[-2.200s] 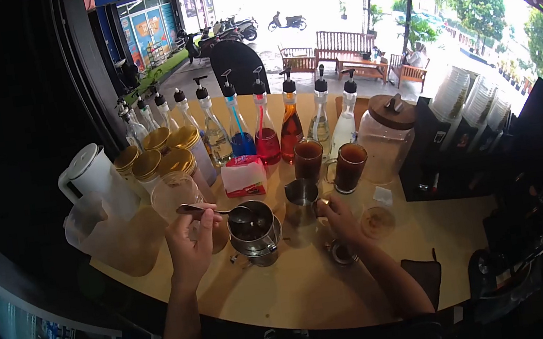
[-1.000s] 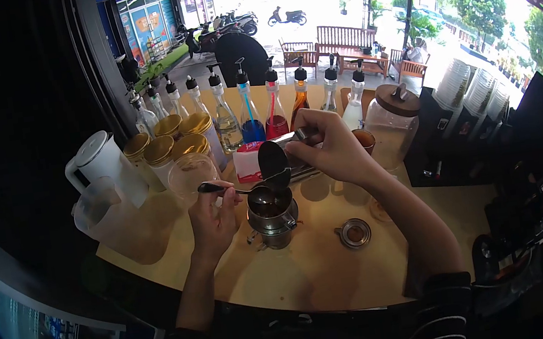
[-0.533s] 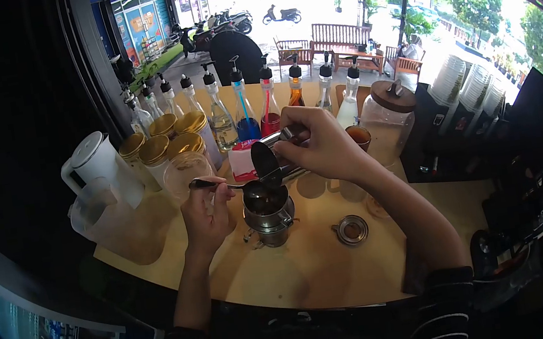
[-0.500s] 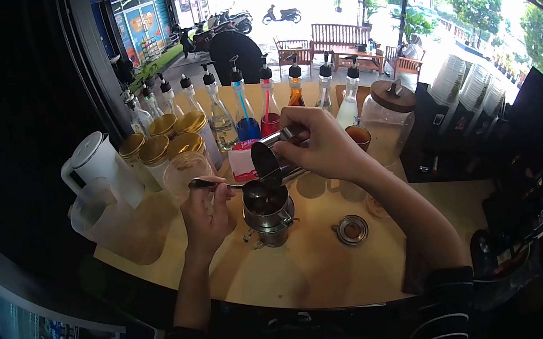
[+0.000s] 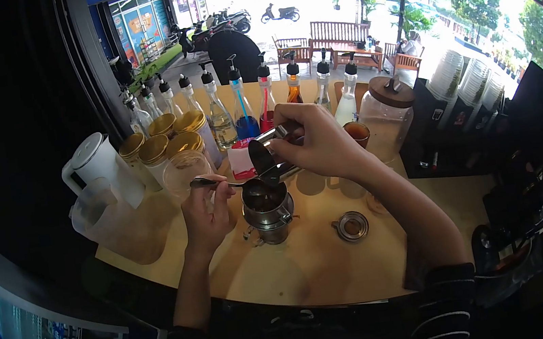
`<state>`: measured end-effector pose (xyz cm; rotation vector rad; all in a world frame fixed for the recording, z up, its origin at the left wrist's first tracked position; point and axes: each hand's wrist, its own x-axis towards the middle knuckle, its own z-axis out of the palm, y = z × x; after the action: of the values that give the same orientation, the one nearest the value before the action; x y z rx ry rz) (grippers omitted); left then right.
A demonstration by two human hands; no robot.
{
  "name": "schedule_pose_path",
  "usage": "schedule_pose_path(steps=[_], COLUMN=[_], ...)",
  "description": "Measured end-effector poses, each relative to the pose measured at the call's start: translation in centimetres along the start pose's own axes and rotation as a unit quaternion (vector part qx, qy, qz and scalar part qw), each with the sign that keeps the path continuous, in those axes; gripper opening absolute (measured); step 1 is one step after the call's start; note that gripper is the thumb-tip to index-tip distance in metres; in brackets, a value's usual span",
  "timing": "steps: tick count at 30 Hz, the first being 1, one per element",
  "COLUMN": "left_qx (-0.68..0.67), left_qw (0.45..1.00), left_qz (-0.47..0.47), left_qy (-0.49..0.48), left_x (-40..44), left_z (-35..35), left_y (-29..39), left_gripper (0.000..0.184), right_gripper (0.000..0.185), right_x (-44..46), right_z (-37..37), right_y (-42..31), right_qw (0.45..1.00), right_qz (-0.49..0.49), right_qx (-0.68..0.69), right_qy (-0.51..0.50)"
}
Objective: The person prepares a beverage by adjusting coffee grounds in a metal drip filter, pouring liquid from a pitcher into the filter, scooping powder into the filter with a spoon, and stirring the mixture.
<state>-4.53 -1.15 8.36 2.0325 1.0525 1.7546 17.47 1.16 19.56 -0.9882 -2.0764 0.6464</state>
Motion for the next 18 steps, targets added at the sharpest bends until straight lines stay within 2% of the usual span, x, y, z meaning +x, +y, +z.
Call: schedule_pose_path(steps=[4, 9, 15, 18], left_qx=[0.001, 0.015, 0.028, 0.033], left_qw=[1.0, 1.0, 0.999, 0.999], left_qz=[0.006, 0.011, 0.038, 0.035], left_qy=[-0.003, -0.005, 0.005, 0.005], left_x=[0.07, 0.15, 0.24, 0.29], left_z=[-0.08, -0.32, -0.52, -0.76], left_y=[0.12, 0.01, -0.05, -0.02], left_gripper=[0.008, 0.008, 0.009, 0.009], right_gripper=[0.02, 0.02, 0.022, 0.022], right_x=[-0.17, -0.25, -0.43, -0.43], right_z=[-0.05, -0.19, 0.08, -0.04], right_y=[-0.39, 0.02, 0.37, 0.15], right_qw=[0.999, 1.0, 1.0, 1.0], right_qz=[0.019, -0.008, -0.006, -0.009], right_qx=[0.03, -0.026, 0.021, 0.002], right_qy=[-0.007, 0.006, 0.022, 0.017])
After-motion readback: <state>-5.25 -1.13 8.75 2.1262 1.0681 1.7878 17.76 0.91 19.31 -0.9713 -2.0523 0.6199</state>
